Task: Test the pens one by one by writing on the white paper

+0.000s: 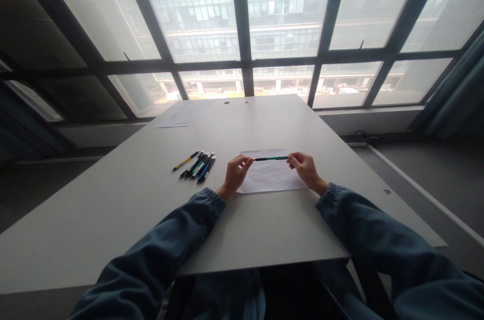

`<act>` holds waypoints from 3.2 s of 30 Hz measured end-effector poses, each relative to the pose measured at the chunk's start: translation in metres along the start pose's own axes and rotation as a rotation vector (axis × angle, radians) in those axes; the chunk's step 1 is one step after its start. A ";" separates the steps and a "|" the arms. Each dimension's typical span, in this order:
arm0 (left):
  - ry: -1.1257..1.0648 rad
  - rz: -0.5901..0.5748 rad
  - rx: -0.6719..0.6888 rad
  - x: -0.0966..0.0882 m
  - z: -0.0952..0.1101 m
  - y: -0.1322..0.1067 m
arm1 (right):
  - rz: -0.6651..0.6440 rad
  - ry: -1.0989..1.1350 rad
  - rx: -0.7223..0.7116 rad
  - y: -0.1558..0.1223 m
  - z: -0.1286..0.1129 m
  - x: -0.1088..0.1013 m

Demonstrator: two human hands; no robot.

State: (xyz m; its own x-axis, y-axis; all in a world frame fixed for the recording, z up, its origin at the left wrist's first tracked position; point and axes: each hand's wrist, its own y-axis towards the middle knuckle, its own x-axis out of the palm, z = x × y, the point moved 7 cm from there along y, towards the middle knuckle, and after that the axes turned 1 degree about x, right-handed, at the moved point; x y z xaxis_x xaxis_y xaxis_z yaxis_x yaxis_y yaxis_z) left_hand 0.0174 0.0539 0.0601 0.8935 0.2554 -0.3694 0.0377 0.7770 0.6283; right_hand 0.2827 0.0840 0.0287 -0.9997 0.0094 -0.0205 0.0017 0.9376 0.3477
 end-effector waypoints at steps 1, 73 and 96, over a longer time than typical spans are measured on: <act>0.001 0.001 -0.002 0.000 0.000 0.000 | 0.000 0.000 0.000 0.000 0.000 0.000; -0.023 -0.024 -0.019 0.002 -0.004 -0.001 | -0.020 -0.020 -0.025 0.000 -0.006 0.001; -0.029 -0.033 -0.032 0.004 -0.004 -0.001 | -0.015 -0.032 -0.029 -0.001 -0.008 0.000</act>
State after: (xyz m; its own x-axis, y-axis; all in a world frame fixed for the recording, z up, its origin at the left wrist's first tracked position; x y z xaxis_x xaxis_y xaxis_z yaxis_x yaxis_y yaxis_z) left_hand 0.0190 0.0568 0.0552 0.9045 0.2133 -0.3693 0.0532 0.8027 0.5940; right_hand 0.2821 0.0804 0.0363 -0.9984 0.0066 -0.0558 -0.0148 0.9273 0.3740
